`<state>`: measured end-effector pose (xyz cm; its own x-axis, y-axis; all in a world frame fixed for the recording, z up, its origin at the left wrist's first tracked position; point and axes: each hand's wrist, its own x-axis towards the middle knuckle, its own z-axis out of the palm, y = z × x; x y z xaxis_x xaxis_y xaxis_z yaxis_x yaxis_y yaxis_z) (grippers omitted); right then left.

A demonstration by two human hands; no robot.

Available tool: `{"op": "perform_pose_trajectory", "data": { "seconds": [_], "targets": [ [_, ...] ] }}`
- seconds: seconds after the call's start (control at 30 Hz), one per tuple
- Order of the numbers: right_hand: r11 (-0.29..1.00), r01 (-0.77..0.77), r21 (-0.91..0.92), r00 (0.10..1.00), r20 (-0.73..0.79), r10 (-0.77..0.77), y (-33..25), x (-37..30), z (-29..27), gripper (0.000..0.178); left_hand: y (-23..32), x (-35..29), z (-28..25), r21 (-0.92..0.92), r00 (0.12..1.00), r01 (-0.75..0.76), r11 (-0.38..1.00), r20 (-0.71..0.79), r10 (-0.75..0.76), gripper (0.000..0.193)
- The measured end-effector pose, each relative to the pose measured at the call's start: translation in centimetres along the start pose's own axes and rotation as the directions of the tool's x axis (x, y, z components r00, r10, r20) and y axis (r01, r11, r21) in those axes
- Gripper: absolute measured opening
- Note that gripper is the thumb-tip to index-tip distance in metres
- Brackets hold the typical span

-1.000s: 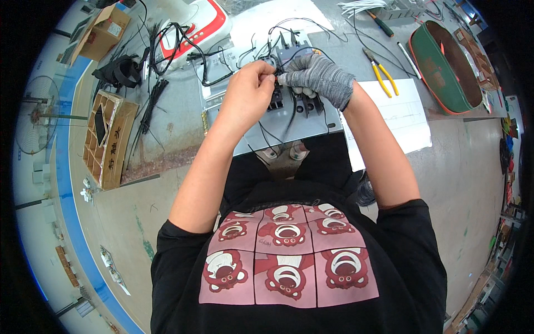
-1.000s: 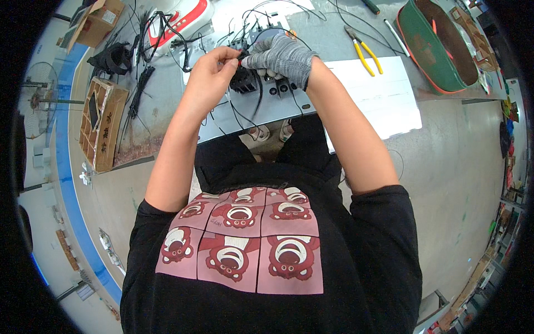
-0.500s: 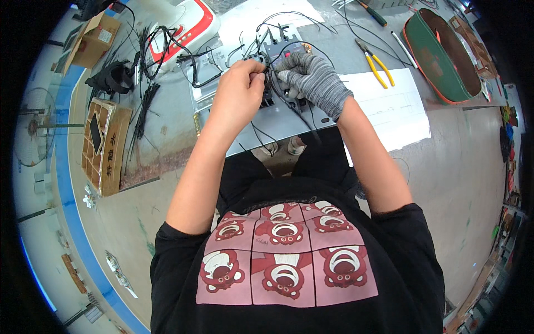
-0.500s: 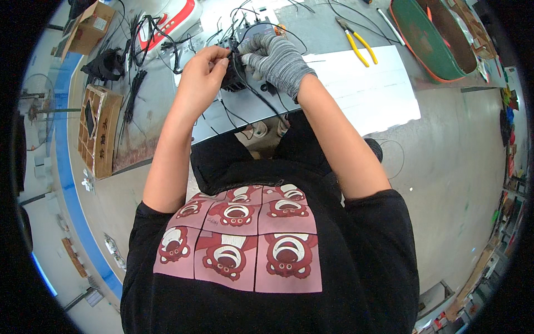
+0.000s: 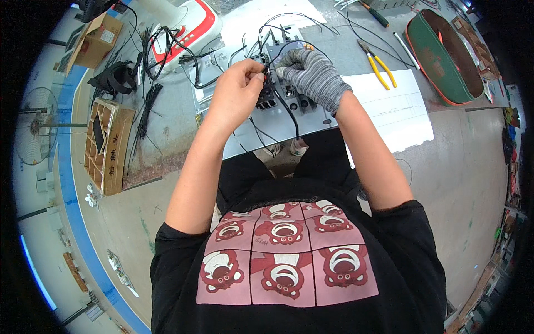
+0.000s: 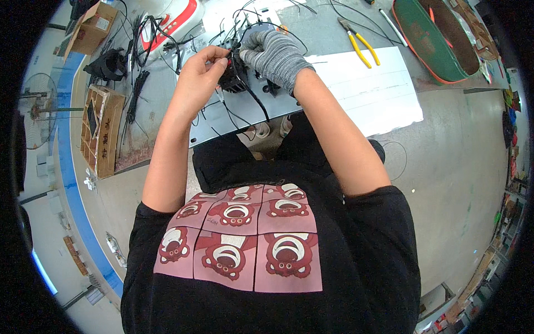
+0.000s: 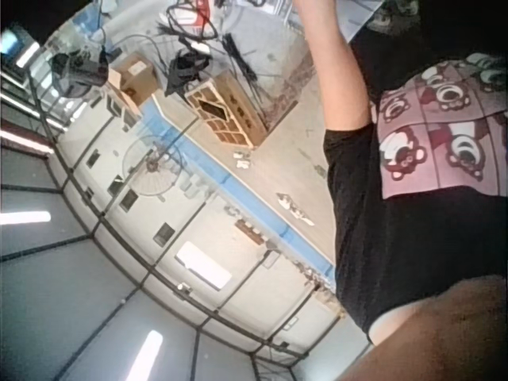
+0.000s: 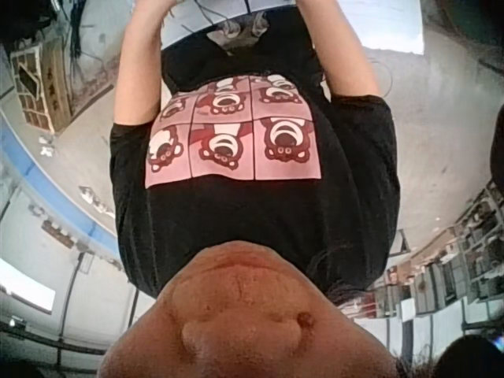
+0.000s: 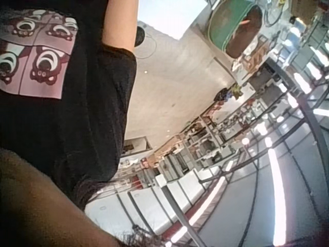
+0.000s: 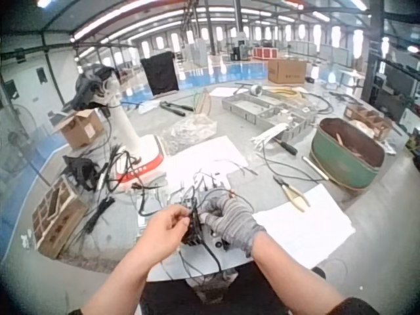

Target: The person connects black wires to terminals on an electrical control box mounted on a metal panel. They strip wire ends, insert them into terminal blocks, and tighten connections using a screwdriver. The person also handles a white plastic cable tie and a roll of black wire while working at a cluttered workbench.

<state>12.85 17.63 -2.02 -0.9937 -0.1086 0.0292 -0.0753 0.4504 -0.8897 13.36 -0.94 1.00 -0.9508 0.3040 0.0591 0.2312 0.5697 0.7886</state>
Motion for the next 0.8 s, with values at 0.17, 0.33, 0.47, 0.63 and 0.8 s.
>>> {"op": "perform_pose_trajectory", "data": {
  "seconds": [0.17, 0.33, 0.47, 0.63, 0.8],
  "targets": [
    [0.992, -0.033, -0.119, 0.999, 0.018, 0.035, -1.1, -0.4, -1.1, 0.032, 0.0, 0.0, 0.1, -0.099, 1.000, 0.009, 0.995, 0.027, -0.007, 0.025],
    [0.992, -0.036, -0.118, 0.999, -0.006, 0.036, -0.4, 0.1, -0.6, 0.034, 0.7, -0.1, 0.1, -0.081, 0.997, 0.063, 0.995, 0.037, -0.061, 0.026],
    [0.996, -0.024, -0.088, 1.000, 0.014, 0.025, -0.6, 0.1, -0.9, 0.033, 1.8, -0.4, 0.0, -0.148, 0.989, 0.143, 0.979, 0.069, -0.134, 0.026],
    [0.973, -0.177, 0.151, 0.976, 0.154, 0.154, -1.6, 0.3, -1.3, 0.032, 2.0, -0.4, -0.2, -0.161, 0.985, 0.161, 0.974, 0.087, -0.149, 0.027],
    [0.982, -0.155, 0.106, 0.978, 0.160, 0.137, -1.8, 0.5, -1.4, 0.035, 2.0, -0.2, -0.3, -0.193, 0.980, 0.183, 0.964, 0.109, -0.164, 0.027]
  ]
}}
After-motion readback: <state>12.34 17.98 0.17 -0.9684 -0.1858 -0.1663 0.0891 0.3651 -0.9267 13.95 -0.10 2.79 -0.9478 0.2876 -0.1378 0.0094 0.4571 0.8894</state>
